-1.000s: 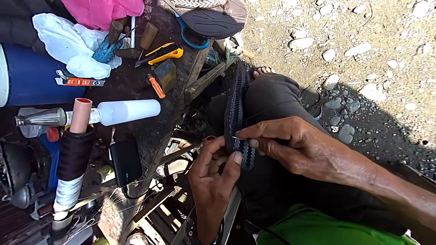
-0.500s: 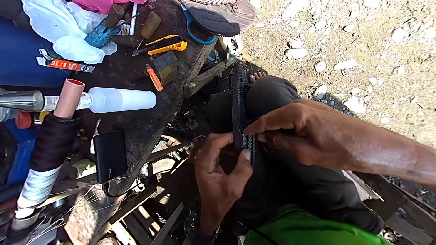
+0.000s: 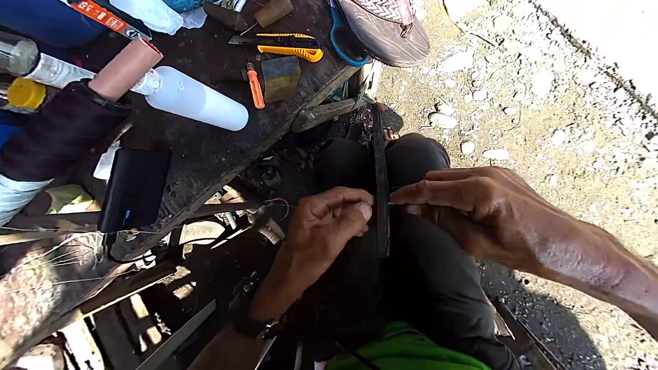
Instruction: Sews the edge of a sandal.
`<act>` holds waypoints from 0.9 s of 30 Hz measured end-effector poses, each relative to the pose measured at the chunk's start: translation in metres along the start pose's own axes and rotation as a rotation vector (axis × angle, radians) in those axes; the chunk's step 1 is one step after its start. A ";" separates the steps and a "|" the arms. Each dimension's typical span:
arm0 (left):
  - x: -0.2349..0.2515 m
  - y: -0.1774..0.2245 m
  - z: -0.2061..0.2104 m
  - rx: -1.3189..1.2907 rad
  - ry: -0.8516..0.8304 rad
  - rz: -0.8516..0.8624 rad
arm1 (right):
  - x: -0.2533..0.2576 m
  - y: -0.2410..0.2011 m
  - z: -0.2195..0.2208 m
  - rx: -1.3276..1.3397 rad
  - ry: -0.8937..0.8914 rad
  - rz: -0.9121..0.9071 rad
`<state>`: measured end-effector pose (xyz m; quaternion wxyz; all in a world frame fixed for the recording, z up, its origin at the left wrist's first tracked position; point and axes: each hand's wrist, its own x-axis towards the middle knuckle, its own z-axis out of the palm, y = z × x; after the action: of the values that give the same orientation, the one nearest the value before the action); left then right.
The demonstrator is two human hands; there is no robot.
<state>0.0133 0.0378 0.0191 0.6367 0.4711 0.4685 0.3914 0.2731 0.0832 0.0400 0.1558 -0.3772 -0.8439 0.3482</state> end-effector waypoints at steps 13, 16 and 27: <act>0.029 0.048 0.000 0.120 -0.042 -0.492 | 0.001 -0.004 0.019 0.007 0.134 -0.010; 0.031 0.048 0.000 0.118 -0.049 -0.502 | 0.001 0.001 0.023 0.063 0.146 -0.014; 0.027 0.041 -0.005 -0.026 -0.062 -0.456 | 0.005 0.012 0.031 0.237 0.177 -0.055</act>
<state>0.0134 0.0747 0.0521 0.7289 0.3566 0.5379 0.2285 0.2601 0.0780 0.0093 0.2826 -0.3623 -0.7898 0.4062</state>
